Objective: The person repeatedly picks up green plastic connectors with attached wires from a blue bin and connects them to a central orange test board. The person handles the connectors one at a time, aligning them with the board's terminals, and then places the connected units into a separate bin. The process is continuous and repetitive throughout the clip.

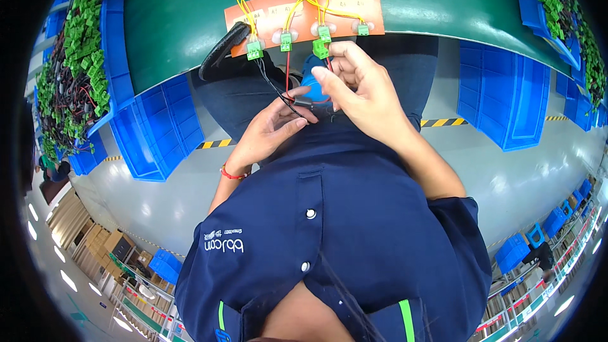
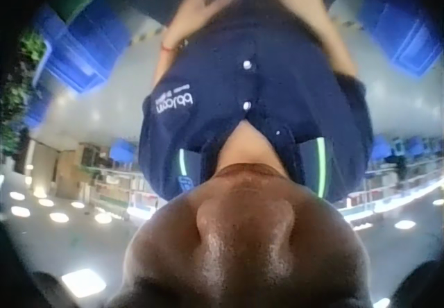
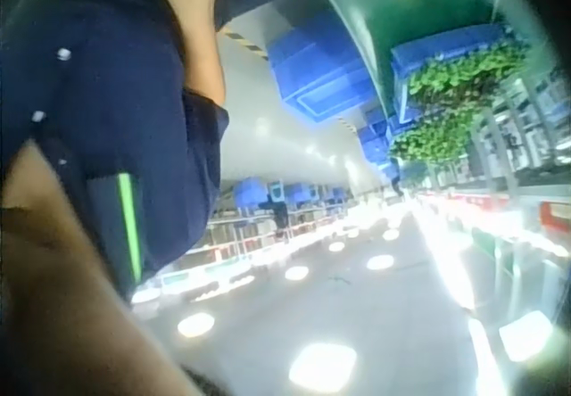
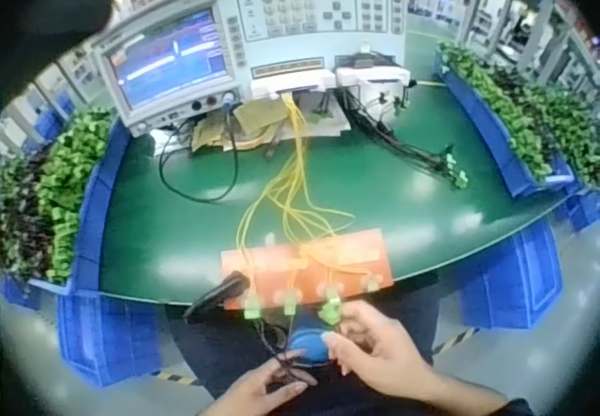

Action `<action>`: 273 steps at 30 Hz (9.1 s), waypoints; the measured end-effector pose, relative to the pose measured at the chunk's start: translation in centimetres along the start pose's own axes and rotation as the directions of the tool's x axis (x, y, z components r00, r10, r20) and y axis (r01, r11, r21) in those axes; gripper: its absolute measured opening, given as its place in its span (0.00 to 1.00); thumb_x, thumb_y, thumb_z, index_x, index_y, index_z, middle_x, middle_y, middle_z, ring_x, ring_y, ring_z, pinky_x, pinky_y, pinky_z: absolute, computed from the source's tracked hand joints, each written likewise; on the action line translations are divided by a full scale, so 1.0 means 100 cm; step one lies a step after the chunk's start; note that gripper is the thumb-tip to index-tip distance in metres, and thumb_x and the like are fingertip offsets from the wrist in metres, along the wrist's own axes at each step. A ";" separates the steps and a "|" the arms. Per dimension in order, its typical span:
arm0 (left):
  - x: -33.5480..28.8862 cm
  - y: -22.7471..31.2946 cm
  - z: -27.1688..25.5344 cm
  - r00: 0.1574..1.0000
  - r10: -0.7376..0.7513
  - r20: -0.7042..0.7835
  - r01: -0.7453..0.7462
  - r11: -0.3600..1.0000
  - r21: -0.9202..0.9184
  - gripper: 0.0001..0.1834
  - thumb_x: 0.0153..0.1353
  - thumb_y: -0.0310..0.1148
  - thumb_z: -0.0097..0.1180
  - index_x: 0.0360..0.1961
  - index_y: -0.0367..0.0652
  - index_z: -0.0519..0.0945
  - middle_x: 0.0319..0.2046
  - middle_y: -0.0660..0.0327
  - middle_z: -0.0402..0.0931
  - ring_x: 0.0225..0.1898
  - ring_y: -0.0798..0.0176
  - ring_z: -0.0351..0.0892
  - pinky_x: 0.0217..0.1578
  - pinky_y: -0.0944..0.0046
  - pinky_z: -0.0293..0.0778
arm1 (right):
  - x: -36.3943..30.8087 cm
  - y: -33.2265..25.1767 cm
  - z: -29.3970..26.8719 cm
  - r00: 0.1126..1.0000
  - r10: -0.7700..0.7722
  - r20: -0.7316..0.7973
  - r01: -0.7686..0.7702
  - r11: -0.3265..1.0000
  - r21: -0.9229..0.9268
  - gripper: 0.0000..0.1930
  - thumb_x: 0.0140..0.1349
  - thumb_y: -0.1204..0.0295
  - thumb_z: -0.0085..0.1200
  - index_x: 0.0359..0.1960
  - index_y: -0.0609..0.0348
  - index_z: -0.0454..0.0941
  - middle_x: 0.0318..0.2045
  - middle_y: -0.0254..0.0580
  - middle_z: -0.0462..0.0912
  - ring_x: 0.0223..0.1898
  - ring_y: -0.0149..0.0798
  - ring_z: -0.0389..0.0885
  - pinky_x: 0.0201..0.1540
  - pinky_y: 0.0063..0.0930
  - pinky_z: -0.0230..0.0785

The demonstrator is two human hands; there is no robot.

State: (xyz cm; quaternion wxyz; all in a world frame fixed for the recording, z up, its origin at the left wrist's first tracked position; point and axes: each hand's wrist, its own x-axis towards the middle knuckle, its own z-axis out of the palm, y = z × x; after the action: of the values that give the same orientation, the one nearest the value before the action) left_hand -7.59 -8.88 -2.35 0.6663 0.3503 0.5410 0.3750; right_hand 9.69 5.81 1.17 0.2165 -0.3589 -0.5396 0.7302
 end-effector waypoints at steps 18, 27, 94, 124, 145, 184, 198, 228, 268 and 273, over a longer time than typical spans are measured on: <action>0.036 -0.001 0.031 0.989 0.144 0.022 -0.134 0.839 0.528 0.16 0.73 0.37 0.49 0.52 0.41 0.82 0.46 0.51 0.83 0.46 0.47 0.82 0.50 0.56 0.76 | -0.018 0.016 -0.046 0.993 -0.076 -0.088 0.109 0.875 0.471 0.17 0.74 0.69 0.49 0.54 0.72 0.78 0.38 0.43 0.83 0.35 0.31 0.81 0.43 0.26 0.76; 0.044 0.011 0.041 0.980 0.098 0.173 -0.138 0.961 0.240 0.20 0.76 0.39 0.45 0.57 0.38 0.80 0.46 0.57 0.85 0.47 0.63 0.84 0.52 0.64 0.77 | -0.009 0.026 -0.044 0.977 -0.068 -0.202 0.107 0.977 0.187 0.11 0.69 0.72 0.57 0.45 0.68 0.85 0.30 0.40 0.83 0.24 0.26 0.78 0.31 0.19 0.72; 0.005 0.023 0.017 0.990 0.105 0.094 -0.029 0.803 -0.595 0.19 0.72 0.41 0.54 0.35 0.33 0.78 0.14 0.75 0.57 0.15 0.78 0.50 0.19 0.71 0.47 | -0.025 0.005 -0.047 0.674 0.100 0.732 -0.199 0.979 0.049 0.20 0.76 0.56 0.45 0.43 0.62 0.81 0.22 0.31 0.73 0.26 0.26 0.75 0.40 0.27 0.73; 0.011 0.039 0.018 0.973 0.027 -0.229 -0.090 0.958 -0.272 0.32 0.79 0.49 0.36 0.44 0.29 0.84 0.17 0.67 0.66 0.19 0.76 0.59 0.24 0.73 0.56 | 0.020 -0.196 -0.328 0.156 -0.947 -0.280 0.069 0.294 -0.953 0.13 0.74 0.65 0.48 0.47 0.58 0.84 0.30 0.34 0.82 0.26 0.26 0.74 0.31 0.20 0.68; 0.023 0.038 0.030 0.885 0.230 -0.405 -0.384 0.852 -0.355 0.22 0.77 0.38 0.45 0.63 0.33 0.73 0.37 0.62 0.76 0.28 0.80 0.67 0.23 0.80 0.58 | -0.009 0.046 -0.004 0.944 -0.076 0.322 0.207 0.895 -0.395 0.08 0.70 0.70 0.54 0.42 0.61 0.82 0.31 0.44 0.79 0.32 0.44 0.80 0.37 0.34 0.72; 0.020 0.023 0.032 0.629 0.503 -0.592 -0.370 0.864 0.341 0.19 0.76 0.35 0.45 0.50 0.31 0.82 0.35 0.64 0.72 0.22 0.79 0.61 0.25 0.74 0.61 | 0.000 0.026 0.018 0.962 0.057 0.266 0.007 0.972 -0.235 0.12 0.71 0.69 0.53 0.47 0.65 0.81 0.19 0.36 0.78 0.22 0.24 0.75 0.26 0.24 0.67; 0.024 0.025 0.003 0.770 0.247 -0.588 -0.382 0.917 -0.115 0.17 0.75 0.39 0.48 0.34 0.37 0.80 0.27 0.65 0.73 0.20 0.79 0.59 0.21 0.75 0.54 | -0.013 0.035 0.016 0.896 0.014 0.444 0.162 0.920 -0.357 0.24 0.68 0.70 0.56 0.64 0.61 0.67 0.20 0.42 0.75 0.22 0.37 0.75 0.28 0.34 0.67; 0.015 -0.011 -0.004 0.991 -0.134 -0.024 0.112 0.904 -0.412 0.17 0.61 0.21 0.46 0.50 0.33 0.79 0.26 0.64 0.73 0.18 0.82 0.55 0.19 0.77 0.47 | -0.005 0.064 -0.029 0.985 0.141 -0.104 -0.080 0.891 0.447 0.17 0.75 0.65 0.48 0.54 0.67 0.78 0.34 0.33 0.80 0.33 0.23 0.73 0.43 0.20 0.69; 0.015 -0.001 0.027 0.985 -0.039 0.167 0.074 0.976 -0.206 0.15 0.73 0.36 0.50 0.44 0.35 0.83 0.36 0.58 0.83 0.36 0.70 0.75 0.41 0.69 0.70 | -0.010 0.025 -0.040 0.975 -0.187 -0.121 0.182 0.982 -0.053 0.12 0.72 0.74 0.52 0.50 0.68 0.82 0.36 0.42 0.84 0.33 0.29 0.83 0.38 0.20 0.75; 0.012 0.002 0.022 0.989 -0.033 0.146 0.069 0.965 -0.252 0.17 0.73 0.38 0.52 0.44 0.33 0.83 0.36 0.56 0.84 0.37 0.68 0.77 0.42 0.68 0.71 | 0.003 0.020 -0.048 0.997 -0.064 -0.043 0.066 0.997 0.030 0.12 0.71 0.70 0.54 0.43 0.70 0.85 0.25 0.38 0.83 0.24 0.26 0.79 0.29 0.20 0.73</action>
State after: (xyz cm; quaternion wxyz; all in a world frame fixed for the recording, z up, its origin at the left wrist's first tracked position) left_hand -5.25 -7.90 -2.38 0.7518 0.2726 0.4486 0.3990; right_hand 13.21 8.42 -1.54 0.2569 -0.3528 -0.5348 0.7235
